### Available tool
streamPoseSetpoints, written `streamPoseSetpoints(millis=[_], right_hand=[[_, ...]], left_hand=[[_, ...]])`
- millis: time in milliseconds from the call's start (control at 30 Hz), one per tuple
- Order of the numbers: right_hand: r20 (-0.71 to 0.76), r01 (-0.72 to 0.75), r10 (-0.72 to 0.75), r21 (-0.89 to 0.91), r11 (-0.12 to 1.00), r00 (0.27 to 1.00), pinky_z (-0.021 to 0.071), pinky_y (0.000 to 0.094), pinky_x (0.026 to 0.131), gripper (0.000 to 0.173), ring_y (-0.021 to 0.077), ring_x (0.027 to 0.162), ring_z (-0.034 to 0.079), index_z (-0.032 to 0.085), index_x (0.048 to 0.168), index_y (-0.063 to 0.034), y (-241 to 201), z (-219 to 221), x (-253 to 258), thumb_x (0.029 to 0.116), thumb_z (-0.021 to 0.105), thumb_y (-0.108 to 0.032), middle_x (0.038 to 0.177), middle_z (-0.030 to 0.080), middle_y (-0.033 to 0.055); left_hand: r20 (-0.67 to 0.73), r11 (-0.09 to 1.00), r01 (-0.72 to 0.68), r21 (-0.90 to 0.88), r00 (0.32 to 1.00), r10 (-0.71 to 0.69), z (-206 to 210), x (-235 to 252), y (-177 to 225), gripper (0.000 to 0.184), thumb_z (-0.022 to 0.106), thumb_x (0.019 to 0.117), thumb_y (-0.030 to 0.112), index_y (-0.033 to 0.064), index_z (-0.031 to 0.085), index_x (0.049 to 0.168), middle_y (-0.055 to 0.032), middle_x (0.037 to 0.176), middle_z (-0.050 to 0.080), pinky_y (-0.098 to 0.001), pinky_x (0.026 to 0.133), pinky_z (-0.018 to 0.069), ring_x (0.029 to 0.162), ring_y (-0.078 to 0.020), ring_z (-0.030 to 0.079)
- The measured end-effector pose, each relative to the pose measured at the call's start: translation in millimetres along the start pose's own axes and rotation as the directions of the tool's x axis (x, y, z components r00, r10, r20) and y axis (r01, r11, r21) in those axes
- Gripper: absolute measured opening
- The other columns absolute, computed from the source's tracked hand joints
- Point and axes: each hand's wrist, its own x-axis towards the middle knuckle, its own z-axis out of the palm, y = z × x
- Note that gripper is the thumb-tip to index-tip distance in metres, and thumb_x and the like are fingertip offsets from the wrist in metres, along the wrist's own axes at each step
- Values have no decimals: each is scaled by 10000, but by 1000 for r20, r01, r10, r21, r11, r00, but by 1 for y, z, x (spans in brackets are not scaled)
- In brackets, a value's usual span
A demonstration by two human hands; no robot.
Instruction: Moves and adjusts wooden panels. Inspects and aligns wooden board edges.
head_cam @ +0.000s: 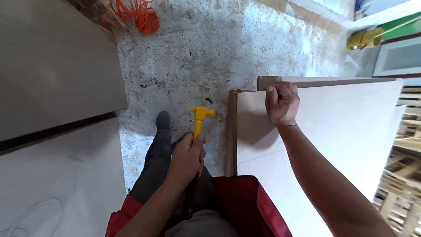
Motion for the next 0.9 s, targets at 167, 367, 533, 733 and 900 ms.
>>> streamPoseSetpoints(millis=[167,367,533,733,900], right_hand=[[-11,-60,60,-34,998,998,512,414,888,385,246,998,661,751,935,-102,-4,4,3,1062,531,-391,992,738,83],[12,-224,225,-62,973,974,283,544,1249,486,269,1460,453,638,1398,-153,-35,-10,-42,1074,461,-469,1493,572,83],[-10,-684,684,5,729,729,251,501,1279,541,223,1547,314,510,1531,-169,-134,-36,-239,1070,460,-448,1634,416,41],[-115,-934,932,144,-327,-344,341,662,1163,546,379,1476,412,490,1518,-73,-297,-50,-433,1082,455,-400,1606,424,177],[114,-480,721,674,-561,-683,507,557,1027,574,323,1232,636,574,1406,-44,-341,-15,-402,1093,408,-496,1349,647,190]], left_hand=[[10,977,14,215,1000,-17,-37,-13,20,378,407,1117,366,74,635,1188,-74,637,544,-317,383,475,419,-169,485],[-13,925,-75,373,996,86,-65,-6,106,410,366,1127,374,62,621,1202,-51,635,514,-291,375,457,405,-143,453],[110,832,-109,544,992,58,-74,23,173,399,383,1123,374,47,606,1177,-7,589,483,-262,356,443,384,-100,433],[244,664,-212,717,969,46,-93,40,238,392,385,1123,367,52,612,1173,-5,599,492,-273,346,439,380,-105,431],[304,573,-241,784,952,-16,-86,54,266,405,362,1126,366,53,617,1154,2,600,490,-267,356,427,389,-105,430]])
